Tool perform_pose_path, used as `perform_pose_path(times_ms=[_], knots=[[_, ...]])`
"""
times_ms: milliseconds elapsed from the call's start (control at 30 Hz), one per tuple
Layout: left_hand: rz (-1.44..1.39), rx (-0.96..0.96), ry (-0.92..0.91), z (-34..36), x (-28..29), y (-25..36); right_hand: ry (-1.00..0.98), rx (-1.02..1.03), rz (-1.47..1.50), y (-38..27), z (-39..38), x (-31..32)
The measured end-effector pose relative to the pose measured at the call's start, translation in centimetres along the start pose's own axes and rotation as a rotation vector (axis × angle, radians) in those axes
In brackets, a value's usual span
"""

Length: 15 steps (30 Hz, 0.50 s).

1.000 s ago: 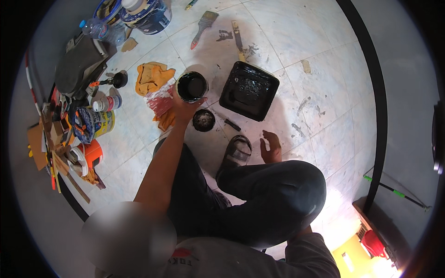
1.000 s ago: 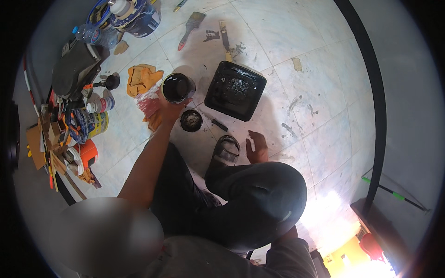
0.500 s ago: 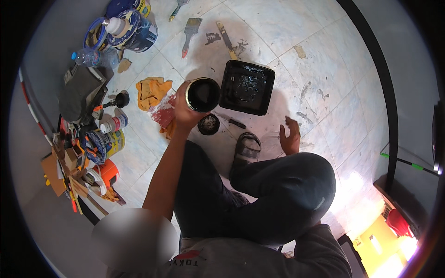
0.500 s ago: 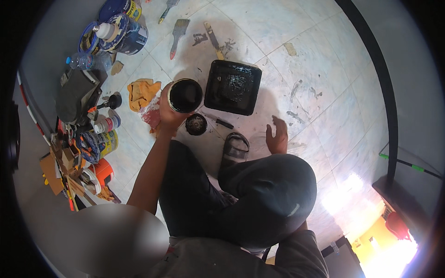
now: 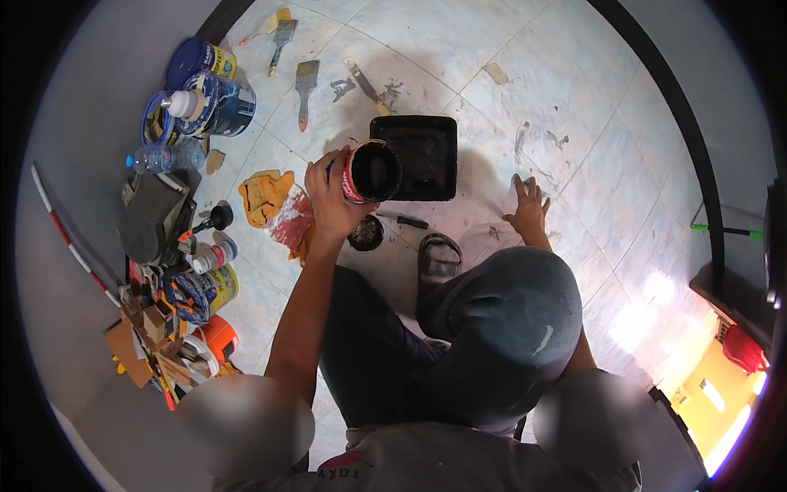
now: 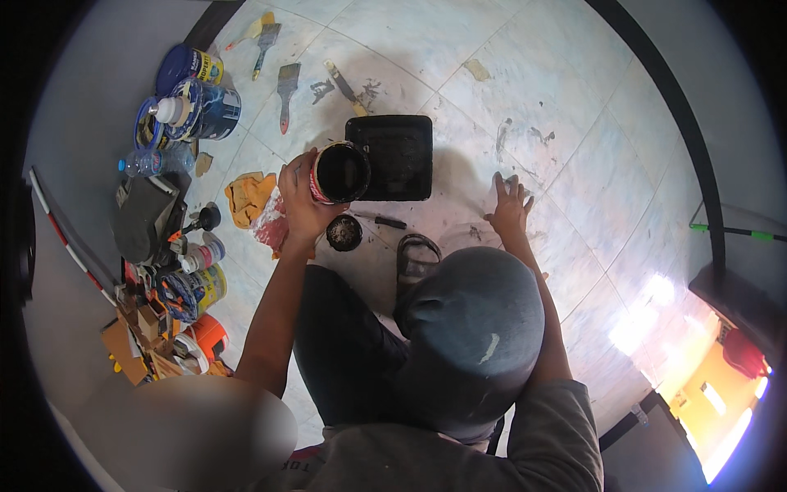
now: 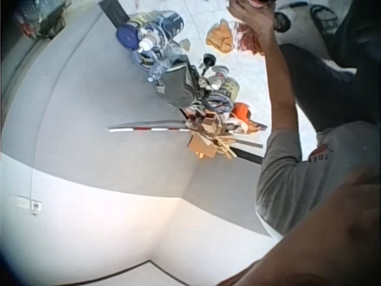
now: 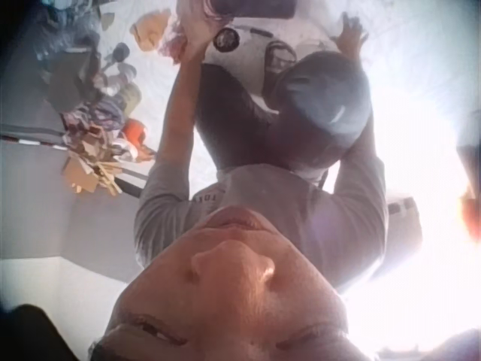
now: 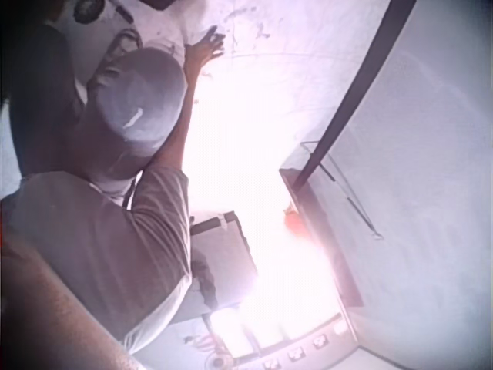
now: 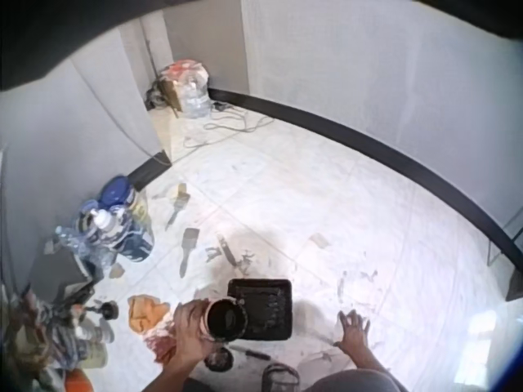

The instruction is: The person uses a screwdriver to pry open a small can of dark paint, pours the paint into a plastic tray, adds a clear liquid from a bottle, and stirs the mixture with a paintbrush.

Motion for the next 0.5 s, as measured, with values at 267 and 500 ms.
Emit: perform_pose_path(times_ms=[267,500], knots=[[0.02,0.046,0.004,-1.1,-0.2,0.2,0.073,0.003,0.084,0.6,0.2,-1.0],[-0.167,0.238,0.13,-3.9,1.1,0.9,0.081,0.064,0.047,0.5,0.2,-1.0]])
Point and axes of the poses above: each hand's wrist, its own z-axis towards the middle knuckle, its own x-axis out of the back of the hand, y = z × x, the point moved 4 cm from there along z, towards the middle knuckle, and after that the axes turned 11 degrees about x, right-handed, at the moved point
